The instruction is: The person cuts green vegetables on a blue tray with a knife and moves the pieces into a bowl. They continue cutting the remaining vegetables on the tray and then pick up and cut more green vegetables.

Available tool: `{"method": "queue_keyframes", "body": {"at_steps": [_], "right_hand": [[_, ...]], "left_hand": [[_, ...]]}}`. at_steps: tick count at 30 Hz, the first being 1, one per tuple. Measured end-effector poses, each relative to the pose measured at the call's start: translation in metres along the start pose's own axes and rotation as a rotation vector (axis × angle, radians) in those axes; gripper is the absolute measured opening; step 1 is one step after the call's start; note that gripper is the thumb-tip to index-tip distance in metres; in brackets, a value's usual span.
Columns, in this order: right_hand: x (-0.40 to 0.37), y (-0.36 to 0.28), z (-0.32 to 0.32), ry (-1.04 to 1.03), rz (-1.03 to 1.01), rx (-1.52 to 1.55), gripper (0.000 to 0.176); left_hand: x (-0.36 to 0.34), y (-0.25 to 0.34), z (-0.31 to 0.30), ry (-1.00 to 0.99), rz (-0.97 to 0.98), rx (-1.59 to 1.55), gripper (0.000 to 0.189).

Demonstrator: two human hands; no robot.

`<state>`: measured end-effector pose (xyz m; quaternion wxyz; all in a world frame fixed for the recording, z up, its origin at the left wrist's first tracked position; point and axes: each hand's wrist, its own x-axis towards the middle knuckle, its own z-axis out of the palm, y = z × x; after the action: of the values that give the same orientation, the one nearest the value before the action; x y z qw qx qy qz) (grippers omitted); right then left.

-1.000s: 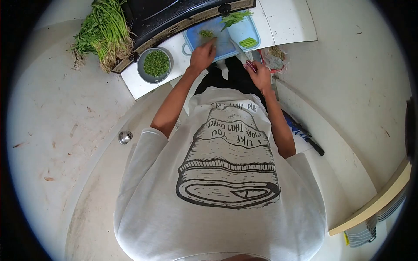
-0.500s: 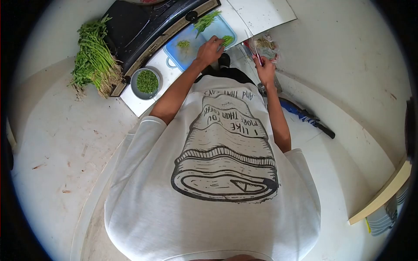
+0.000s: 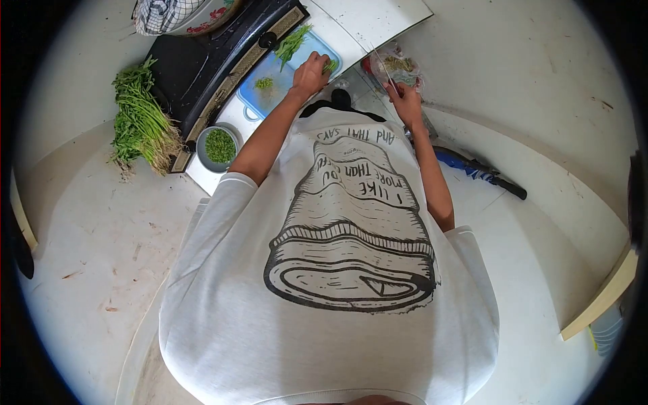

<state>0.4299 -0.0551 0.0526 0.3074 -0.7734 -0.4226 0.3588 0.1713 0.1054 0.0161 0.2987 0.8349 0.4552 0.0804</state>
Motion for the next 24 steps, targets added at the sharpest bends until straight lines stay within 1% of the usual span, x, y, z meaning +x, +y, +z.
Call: {"method": "queue_keyframes", "body": {"at_steps": [3, 5, 9, 11, 14, 18, 20, 24], "right_hand": [[0.001, 0.005, -0.003, -0.016, -0.026, -0.021, 0.051], [0.001, 0.005, -0.006, -0.04, -0.042, -0.058, 0.051], [0.011, 0.013, -0.006, -0.066, -0.07, -0.075, 0.051], [0.014, 0.015, -0.006, -0.066, -0.095, -0.068, 0.052], [0.016, 0.008, -0.008, -0.053, -0.118, -0.129, 0.052], [0.02, 0.012, -0.007, -0.072, -0.113, -0.098, 0.052], [0.02, 0.014, -0.007, -0.091, -0.106, -0.099, 0.052], [0.021, 0.015, -0.005, -0.068, -0.115, -0.099, 0.052]], "left_hand": [[0.0, 0.002, -0.001, -0.019, 0.0, -0.029, 0.029], [-0.001, 0.006, -0.004, -0.045, 0.015, -0.057, 0.035], [0.001, 0.007, -0.004, -0.048, 0.062, -0.048, 0.037], [0.003, 0.009, -0.004, -0.08, 0.011, -0.024, 0.036], [0.009, 0.005, -0.002, -0.087, 0.049, -0.047, 0.035], [0.012, 0.002, 0.002, -0.098, 0.05, -0.043, 0.032], [0.012, -0.004, 0.009, -0.065, 0.104, -0.133, 0.027], [0.009, 0.001, 0.008, -0.068, 0.077, -0.139, 0.026]]}}
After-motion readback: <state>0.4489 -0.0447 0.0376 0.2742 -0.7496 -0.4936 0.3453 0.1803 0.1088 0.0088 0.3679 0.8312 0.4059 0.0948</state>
